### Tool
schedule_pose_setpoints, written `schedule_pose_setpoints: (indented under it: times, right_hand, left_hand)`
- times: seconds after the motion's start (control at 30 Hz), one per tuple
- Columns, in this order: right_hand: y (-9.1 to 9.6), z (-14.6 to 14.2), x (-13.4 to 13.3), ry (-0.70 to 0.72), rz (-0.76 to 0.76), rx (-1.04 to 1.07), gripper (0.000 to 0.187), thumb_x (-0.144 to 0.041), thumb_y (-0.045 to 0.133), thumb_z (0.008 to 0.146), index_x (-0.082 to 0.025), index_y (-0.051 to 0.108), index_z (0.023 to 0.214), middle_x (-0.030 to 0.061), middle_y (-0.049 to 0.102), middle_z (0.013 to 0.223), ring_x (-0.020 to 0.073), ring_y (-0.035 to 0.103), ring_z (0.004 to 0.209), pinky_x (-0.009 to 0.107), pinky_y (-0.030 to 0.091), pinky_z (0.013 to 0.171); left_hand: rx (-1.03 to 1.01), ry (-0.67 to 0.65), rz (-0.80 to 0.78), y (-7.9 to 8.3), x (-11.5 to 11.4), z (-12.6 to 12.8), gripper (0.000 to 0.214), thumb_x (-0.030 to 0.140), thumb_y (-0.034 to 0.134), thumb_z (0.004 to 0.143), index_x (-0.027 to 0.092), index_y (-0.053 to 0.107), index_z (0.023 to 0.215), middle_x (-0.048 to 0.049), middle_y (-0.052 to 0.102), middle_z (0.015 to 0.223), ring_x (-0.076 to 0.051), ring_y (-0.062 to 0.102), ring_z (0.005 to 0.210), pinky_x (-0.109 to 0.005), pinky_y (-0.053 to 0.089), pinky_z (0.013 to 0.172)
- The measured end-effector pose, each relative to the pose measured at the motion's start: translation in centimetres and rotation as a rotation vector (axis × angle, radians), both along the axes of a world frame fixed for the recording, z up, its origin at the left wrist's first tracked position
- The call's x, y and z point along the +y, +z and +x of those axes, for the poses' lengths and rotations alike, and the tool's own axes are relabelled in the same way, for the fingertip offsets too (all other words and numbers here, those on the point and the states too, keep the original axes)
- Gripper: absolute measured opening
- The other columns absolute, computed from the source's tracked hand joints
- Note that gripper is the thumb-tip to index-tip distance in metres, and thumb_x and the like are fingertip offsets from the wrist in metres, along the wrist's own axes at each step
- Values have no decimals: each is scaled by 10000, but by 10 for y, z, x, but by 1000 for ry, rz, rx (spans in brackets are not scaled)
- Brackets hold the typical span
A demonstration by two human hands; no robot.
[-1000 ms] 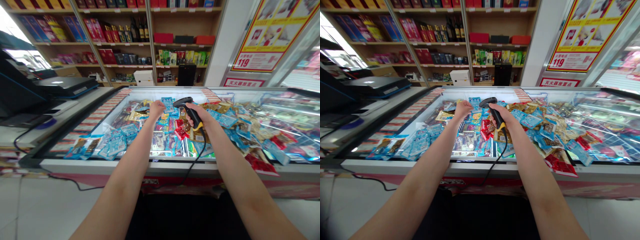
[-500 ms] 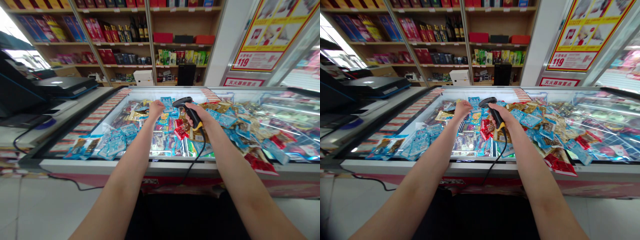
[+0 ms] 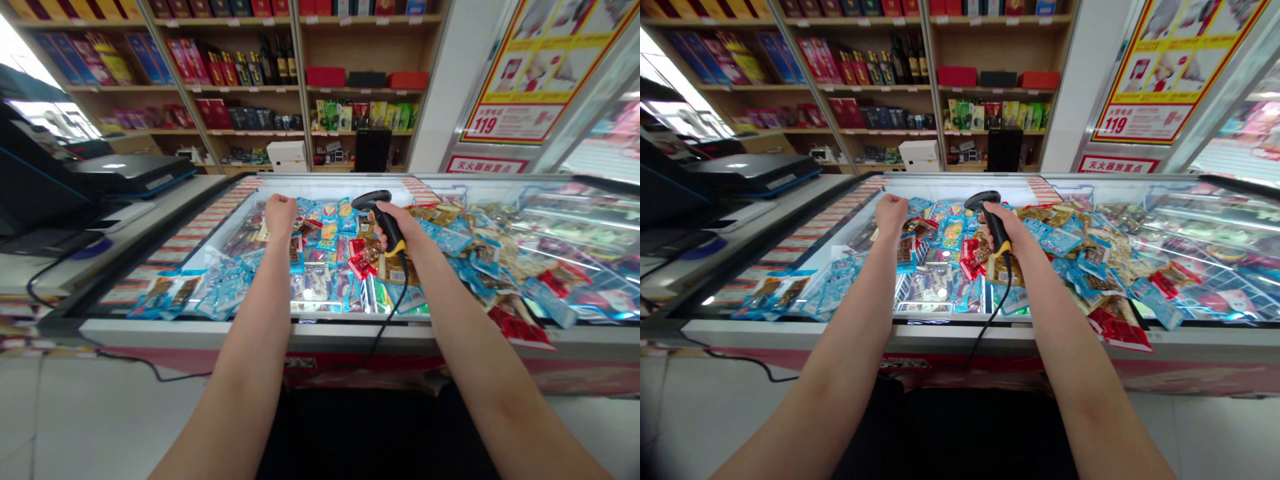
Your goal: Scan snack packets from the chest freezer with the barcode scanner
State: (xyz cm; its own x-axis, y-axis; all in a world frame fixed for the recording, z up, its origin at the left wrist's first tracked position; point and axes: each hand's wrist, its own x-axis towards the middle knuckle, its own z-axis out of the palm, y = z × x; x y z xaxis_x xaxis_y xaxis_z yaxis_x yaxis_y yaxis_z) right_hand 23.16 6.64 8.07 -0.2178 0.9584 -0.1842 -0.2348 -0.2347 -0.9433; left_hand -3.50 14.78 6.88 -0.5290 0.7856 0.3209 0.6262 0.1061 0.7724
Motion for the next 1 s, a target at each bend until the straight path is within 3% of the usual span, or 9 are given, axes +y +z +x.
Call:
schedule_pose_setpoints:
  times: [0.17, 0.27, 0.37, 0.5, 0.63, 0.83, 1.0]
  right_hand:
    - [0, 4, 1, -17, 25, 22, 311, -438, 486, 1003, -166, 589, 890, 1, 559, 497, 123, 487, 346, 220, 437, 328]
    - [3, 6, 0, -58, 27, 35, 316, -448, 493, 998, -169, 587, 881, 2, 564, 502, 120, 487, 344, 214, 430, 325]
    - [7, 8, -2, -99, 7, 38, 326, -452, 483, 1001, -170, 585, 872, 1, 562, 498, 123, 483, 338, 217, 419, 314]
    - [12, 11, -4, -141, -9, 39, 329, -455, 491, 996, -167, 590, 871, 0, 560, 496, 123, 477, 336, 222, 413, 307]
    - [12, 21, 1, -206, -1, 72, 337, -466, 498, 991, -168, 587, 862, 2, 567, 511, 114, 486, 346, 214, 426, 328]
    - [13, 36, 6, -360, 18, 155, 326, -462, 494, 987, -177, 572, 847, -7, 548, 513, 112, 490, 358, 212, 425, 330]
    - [13, 35, 6, -448, 12, 200, 298, -467, 542, 959, -192, 563, 847, -23, 521, 509, 111, 477, 356, 210, 413, 323]
  left_hand:
    - [-5, 131, -64, 13, -14, -18, 129, 183, 572, 777, 219, 632, 886, -128, 700, 1058, -338, 610, 1134, -485, 433, 1000]
    - [41, 223, -24, 14, -16, -14, 225, 151, 605, 752, 207, 635, 968, -177, 639, 1233, -374, 525, 1266, -543, 363, 1073]
    - [70, 222, 24, 13, -17, -7, 307, 136, 613, 742, 200, 623, 1041, -184, 602, 1283, -377, 484, 1306, -547, 331, 1103]
    - [94, 87, 52, 9, -15, 5, 308, 160, 591, 773, 209, 618, 1076, -148, 622, 1231, -348, 539, 1235, -517, 386, 1064]
    - [145, -115, 71, -2, -10, 24, 303, 169, 552, 798, 201, 640, 1086, -109, 665, 1167, -270, 605, 1142, -406, 442, 1016]
    - [259, -372, -45, -16, -1, 77, 266, 201, 525, 849, 201, 711, 1040, -91, 730, 1138, -242, 656, 1098, -326, 479, 938]
    - [379, -485, -105, -22, 18, 127, 293, 241, 508, 893, 197, 752, 1048, -120, 751, 1109, -263, 681, 1081, -322, 494, 919]
